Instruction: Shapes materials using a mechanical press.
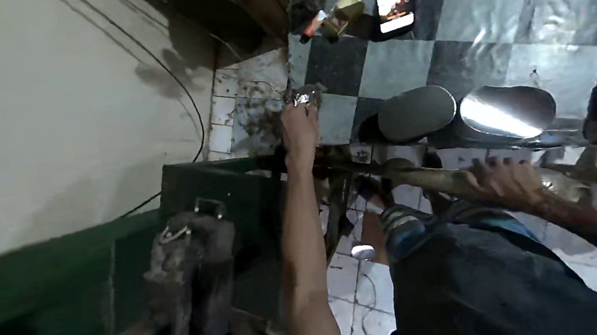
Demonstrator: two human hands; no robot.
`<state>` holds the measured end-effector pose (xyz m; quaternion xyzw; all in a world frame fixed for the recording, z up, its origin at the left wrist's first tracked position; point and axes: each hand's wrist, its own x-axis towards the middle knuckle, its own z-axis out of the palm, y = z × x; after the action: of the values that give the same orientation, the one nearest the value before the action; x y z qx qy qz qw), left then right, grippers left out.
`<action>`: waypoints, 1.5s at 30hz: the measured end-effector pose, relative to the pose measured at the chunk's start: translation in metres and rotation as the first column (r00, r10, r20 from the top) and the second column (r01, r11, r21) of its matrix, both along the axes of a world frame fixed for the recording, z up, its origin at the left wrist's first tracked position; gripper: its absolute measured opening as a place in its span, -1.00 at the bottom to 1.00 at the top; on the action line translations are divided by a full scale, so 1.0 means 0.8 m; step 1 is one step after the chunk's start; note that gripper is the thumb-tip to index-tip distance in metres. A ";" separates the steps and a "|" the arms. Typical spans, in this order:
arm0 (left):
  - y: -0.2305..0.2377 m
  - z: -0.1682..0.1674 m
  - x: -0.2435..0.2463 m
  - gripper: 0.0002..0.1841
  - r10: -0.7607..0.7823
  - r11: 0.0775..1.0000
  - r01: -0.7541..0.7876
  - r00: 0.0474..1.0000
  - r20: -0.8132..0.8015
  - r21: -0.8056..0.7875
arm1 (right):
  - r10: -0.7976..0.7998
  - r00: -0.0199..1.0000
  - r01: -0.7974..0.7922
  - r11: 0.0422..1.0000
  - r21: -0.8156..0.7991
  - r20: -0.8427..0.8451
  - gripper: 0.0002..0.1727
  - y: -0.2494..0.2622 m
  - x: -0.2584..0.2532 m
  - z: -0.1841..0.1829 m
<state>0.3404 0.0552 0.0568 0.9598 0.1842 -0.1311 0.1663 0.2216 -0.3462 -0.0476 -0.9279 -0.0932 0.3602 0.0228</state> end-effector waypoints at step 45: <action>-0.207 0.039 -0.125 -0.71 0.045 0.485 0.202 0.966 0.255 -0.851 | -0.632 0.722 0.076 0.479 0.874 0.284 -0.62 0.017 0.025 0.171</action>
<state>0.2403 -0.1107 0.0879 0.7593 0.0266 -0.0953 0.6432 0.2413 -0.3324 0.0890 -0.8660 -0.0439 -0.0377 0.4967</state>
